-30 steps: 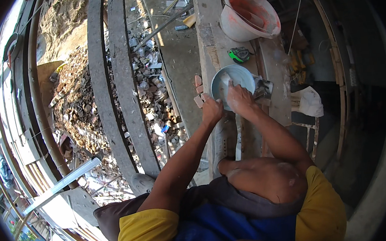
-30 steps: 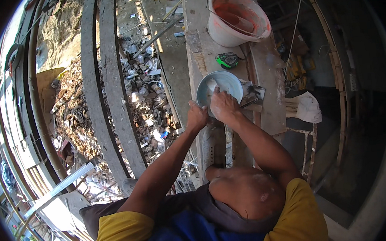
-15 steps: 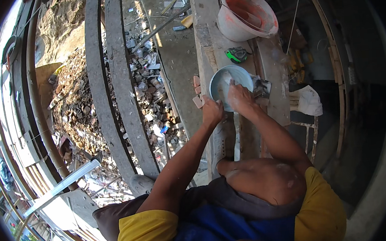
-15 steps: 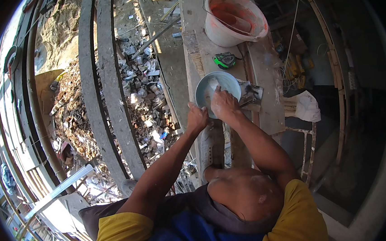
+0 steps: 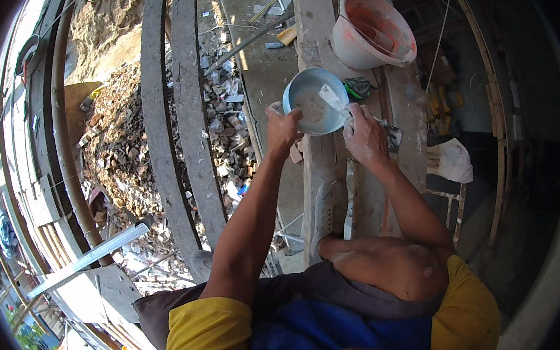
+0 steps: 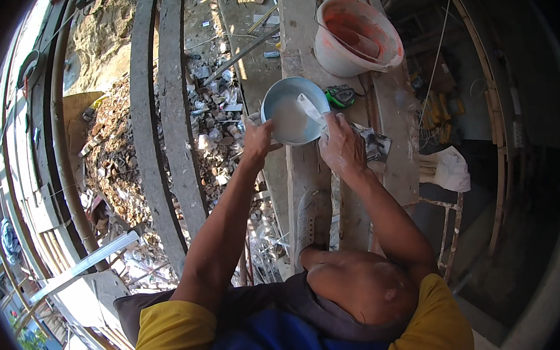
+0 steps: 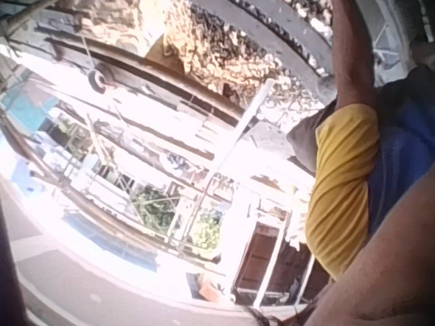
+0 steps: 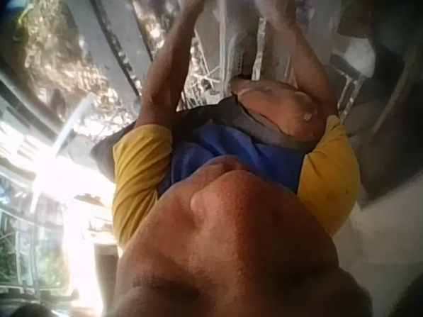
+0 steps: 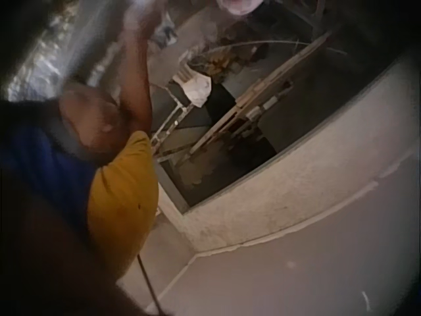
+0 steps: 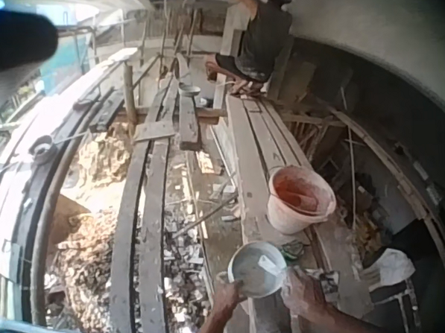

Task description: The person applies plaster to a structural beam using a scraper and a small bowl while seated on scaffolding. They scoop material from the bowl and spread it along the beam's edge, smoothing the surface with the tool and their fingers.

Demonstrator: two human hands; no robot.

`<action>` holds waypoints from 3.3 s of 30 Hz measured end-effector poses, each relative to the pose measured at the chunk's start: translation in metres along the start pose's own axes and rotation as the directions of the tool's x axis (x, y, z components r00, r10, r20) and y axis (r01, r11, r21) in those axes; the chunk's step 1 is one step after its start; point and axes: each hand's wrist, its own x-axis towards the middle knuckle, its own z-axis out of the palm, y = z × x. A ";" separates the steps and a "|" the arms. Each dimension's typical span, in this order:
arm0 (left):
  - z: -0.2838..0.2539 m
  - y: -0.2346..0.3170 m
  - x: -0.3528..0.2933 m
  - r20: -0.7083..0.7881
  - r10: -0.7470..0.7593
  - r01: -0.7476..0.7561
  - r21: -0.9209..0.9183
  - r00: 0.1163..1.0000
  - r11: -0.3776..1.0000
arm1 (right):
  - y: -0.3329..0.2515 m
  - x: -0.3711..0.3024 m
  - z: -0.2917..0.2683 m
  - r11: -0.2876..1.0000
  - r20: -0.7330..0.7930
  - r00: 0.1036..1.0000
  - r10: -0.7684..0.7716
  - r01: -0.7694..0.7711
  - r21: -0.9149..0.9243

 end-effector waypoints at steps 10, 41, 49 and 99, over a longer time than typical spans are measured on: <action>-0.041 0.051 0.015 -0.063 -0.034 0.015 -0.274 0.997 0.961 | -0.038 -0.018 0.031 0.949 0.019 0.956 -0.293 0.293 -0.119; -0.046 0.104 -0.017 0.094 0.509 -0.493 -0.152 0.856 0.857 | -0.066 0.020 0.028 0.671 0.456 0.879 0.139 -0.423 0.609; -0.065 0.120 -0.005 -0.040 0.556 -0.546 -0.258 0.830 0.797 | -0.060 0.011 0.018 0.862 0.043 0.975 -0.219 0.172 0.478; -0.048 0.113 -0.016 0.109 0.260 -0.218 -0.296 0.959 0.930 | -0.049 0.059 -0.004 0.916 -0.381 0.923 -0.056 0.200 0.349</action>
